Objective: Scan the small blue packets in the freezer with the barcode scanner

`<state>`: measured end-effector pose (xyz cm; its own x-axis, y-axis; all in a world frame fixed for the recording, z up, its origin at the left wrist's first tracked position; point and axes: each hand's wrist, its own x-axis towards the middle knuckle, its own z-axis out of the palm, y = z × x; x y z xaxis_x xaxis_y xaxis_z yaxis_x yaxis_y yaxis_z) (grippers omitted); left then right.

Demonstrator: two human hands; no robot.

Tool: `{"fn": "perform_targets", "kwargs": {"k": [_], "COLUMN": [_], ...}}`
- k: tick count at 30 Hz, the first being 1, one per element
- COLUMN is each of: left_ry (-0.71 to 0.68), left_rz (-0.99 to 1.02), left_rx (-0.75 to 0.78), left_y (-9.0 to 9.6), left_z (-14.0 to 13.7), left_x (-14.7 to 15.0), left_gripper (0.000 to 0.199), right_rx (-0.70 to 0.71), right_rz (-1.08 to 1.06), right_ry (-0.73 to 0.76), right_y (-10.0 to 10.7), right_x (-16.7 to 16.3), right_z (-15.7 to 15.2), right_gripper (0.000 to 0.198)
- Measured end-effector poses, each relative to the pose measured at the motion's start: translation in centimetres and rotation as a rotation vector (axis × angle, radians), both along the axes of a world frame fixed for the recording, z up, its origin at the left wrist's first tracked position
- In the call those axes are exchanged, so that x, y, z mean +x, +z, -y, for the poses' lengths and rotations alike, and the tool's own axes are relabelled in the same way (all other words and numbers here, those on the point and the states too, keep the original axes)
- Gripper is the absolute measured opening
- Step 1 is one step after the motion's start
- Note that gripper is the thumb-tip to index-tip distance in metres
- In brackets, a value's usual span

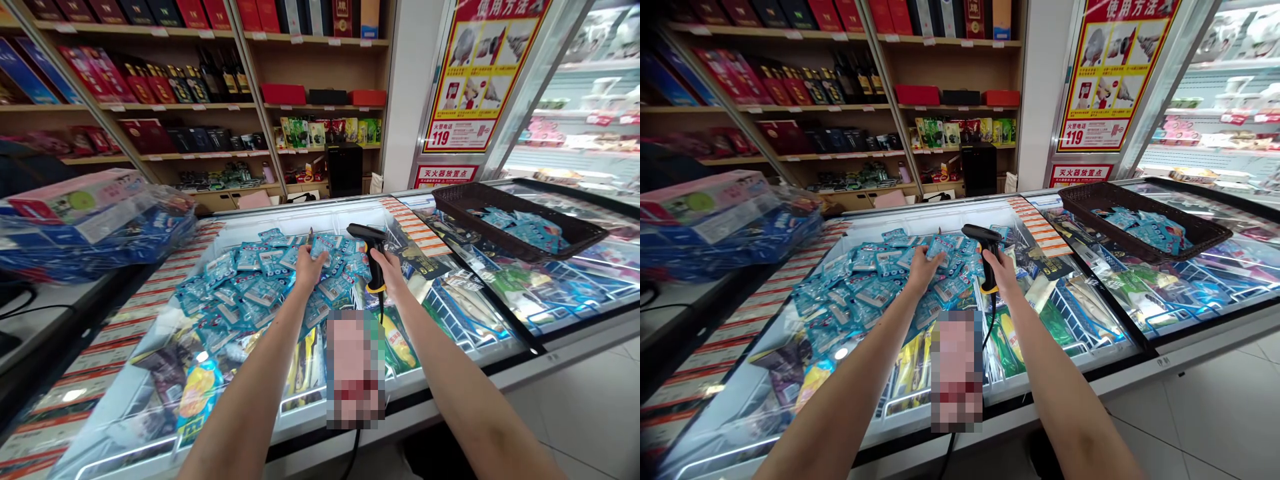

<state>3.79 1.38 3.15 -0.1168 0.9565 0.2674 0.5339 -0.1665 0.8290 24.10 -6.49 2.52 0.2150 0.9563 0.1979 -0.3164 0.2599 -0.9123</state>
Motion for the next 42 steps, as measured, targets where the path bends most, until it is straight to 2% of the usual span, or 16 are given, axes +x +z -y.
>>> {"fn": "perform_targets", "kwargs": {"k": [2, 5, 8, 10, 13, 16, 23, 26, 31, 34, 36, 39, 42], "left_ry": [0.074, 0.27, 0.445, 0.465, 0.424, 0.323, 0.146, 0.138, 0.178, 0.116, 0.033, -0.065, 0.012], "left_rz": [0.104, 0.215, 0.239, 0.195, 0.092, -0.039, -0.529, -0.663, -0.557, -0.448, -0.416, -0.484, -0.578], "left_rx": [0.003, 0.064, 0.213, 0.275, 0.31, 0.316, 0.142, 0.131, 0.204, 0.252, 0.224, 0.125, 0.075], "left_y": [0.2, 0.3, 0.3, 0.2, 0.2, 0.4, 1.0, 1.1, 1.1, 1.2, 1.3, 1.5, 1.6], "left_z": [0.3, 1.2, 2.6, 3.4, 3.7, 3.2, 2.0, 1.9, 1.7, 1.5, 1.4, 1.2, 1.3], "left_x": [-0.1, -0.1, -0.2, -0.4, -1.3, -3.3, -7.7, -8.7, -9.3, -8.4, -7.5, -6.7, -7.0], "left_gripper": [0.033, 0.032, 0.034, 0.032, 0.031, 0.033, 0.045, 0.048, 0.047, 0.048, 0.047, 0.046, 0.046], "right_rx": [-0.007, -0.023, -0.022, -0.016, -0.02, -0.039, -0.044, -0.044, -0.06, -0.046, -0.035, -0.024, -0.029], "right_rz": [0.002, 0.014, 0.017, 0.012, 0.012, 0.021, 0.028, 0.029, 0.038, 0.042, 0.047, 0.045, 0.042], "right_ry": [-0.007, -0.01, -0.008, -0.01, -0.03, -0.049, -0.045, -0.037, -0.028, -0.003, -0.001, -0.017, -0.023], "right_y": [0.1, 0.2, 0.3, 0.4, 0.5, 0.8, 0.7, 0.3, 0.0, 0.1, 0.1, 0.0, -0.1], "right_x": [0.0, -0.1, -0.2, -0.2, -0.3, -0.4, -0.2, -0.1, -0.2, -0.3, -0.3, -0.2, -0.2], "right_z": [0.0, 0.1, 0.2, 0.3, 0.6, 0.8, 0.9, 0.6, 0.4, 0.4, 0.4, 0.3, 0.2], "right_gripper": [0.04, 0.041, 0.043, 0.043, 0.043, 0.045, 0.043, 0.042, 0.041, 0.042, 0.042, 0.041, 0.042]}}
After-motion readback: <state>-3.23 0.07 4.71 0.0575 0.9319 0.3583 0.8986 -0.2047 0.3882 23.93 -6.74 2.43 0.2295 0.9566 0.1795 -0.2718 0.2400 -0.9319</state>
